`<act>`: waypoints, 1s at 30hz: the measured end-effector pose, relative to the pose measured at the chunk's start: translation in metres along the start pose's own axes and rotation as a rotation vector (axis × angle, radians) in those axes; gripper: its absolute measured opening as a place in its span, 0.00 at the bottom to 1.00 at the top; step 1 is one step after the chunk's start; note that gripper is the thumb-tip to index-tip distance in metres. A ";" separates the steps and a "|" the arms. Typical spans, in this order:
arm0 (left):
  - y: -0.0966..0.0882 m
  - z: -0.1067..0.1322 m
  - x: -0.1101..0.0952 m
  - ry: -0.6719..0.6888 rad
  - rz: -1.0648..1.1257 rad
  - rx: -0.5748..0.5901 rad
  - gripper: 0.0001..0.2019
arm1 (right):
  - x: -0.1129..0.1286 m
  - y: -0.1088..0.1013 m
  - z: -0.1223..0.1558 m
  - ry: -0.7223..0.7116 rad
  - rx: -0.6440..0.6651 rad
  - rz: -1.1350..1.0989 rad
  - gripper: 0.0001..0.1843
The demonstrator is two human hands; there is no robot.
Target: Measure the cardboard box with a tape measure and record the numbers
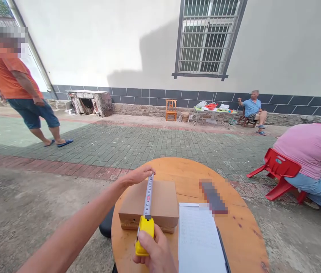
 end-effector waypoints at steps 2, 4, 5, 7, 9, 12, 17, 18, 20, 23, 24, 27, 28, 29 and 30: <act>0.007 -0.015 0.010 -0.015 -0.002 0.023 0.15 | -0.006 0.002 0.002 0.059 -0.004 -0.072 0.42; 0.017 -0.026 0.020 -0.025 -0.010 0.056 0.16 | -0.012 0.001 0.003 0.106 -0.015 -0.113 0.42; 0.021 -0.029 0.025 -0.027 -0.014 0.068 0.16 | -0.015 -0.001 0.003 0.112 -0.027 -0.131 0.42; 0.028 -0.034 0.033 -0.034 -0.021 0.083 0.16 | -0.022 -0.005 0.003 0.119 -0.054 -0.165 0.41; 0.032 -0.036 0.039 -0.046 -0.031 0.090 0.15 | -0.026 -0.006 0.001 0.120 -0.068 -0.194 0.40; 0.034 -0.037 0.044 -0.059 -0.042 0.094 0.15 | -0.030 -0.002 0.000 0.154 -0.018 -0.214 0.38; 0.033 -0.031 0.042 -0.054 -0.034 0.098 0.16 | -0.032 0.001 0.006 0.185 -0.041 -0.217 0.34; 0.033 -0.029 0.042 -0.049 -0.029 0.099 0.16 | -0.032 0.001 0.008 0.183 -0.053 -0.214 0.34; 0.031 -0.026 0.040 -0.037 -0.021 0.100 0.17 | -0.033 0.001 0.012 0.178 -0.069 -0.201 0.34; 0.029 -0.021 0.039 -0.009 -0.014 0.101 0.17 | -0.033 0.001 0.015 0.166 -0.086 -0.174 0.38; 0.029 -0.020 0.038 0.002 -0.013 0.100 0.17 | -0.033 0.002 0.016 0.163 -0.089 -0.170 0.39; 0.028 -0.018 0.036 0.032 -0.012 0.094 0.17 | -0.035 0.002 0.016 0.161 -0.107 -0.156 0.43; 0.028 -0.018 0.035 0.040 -0.010 0.091 0.17 | -0.035 0.002 0.017 0.169 -0.118 -0.143 0.44; 0.028 -0.017 0.035 0.045 -0.006 0.087 0.17 | -0.036 0.002 0.017 0.178 -0.125 -0.128 0.45; 0.028 -0.017 0.035 0.048 -0.002 0.083 0.17 | -0.037 0.003 0.018 0.184 -0.129 -0.112 0.45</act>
Point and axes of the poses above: each hand's wrist, its own z-axis away from the middle knuckle, its own y-axis out of the palm, x = y × z, the point moved 3 cm from there along -z, towards the middle knuckle, and after that the axes turned 2 degrees about y, right-handed, at the moved point
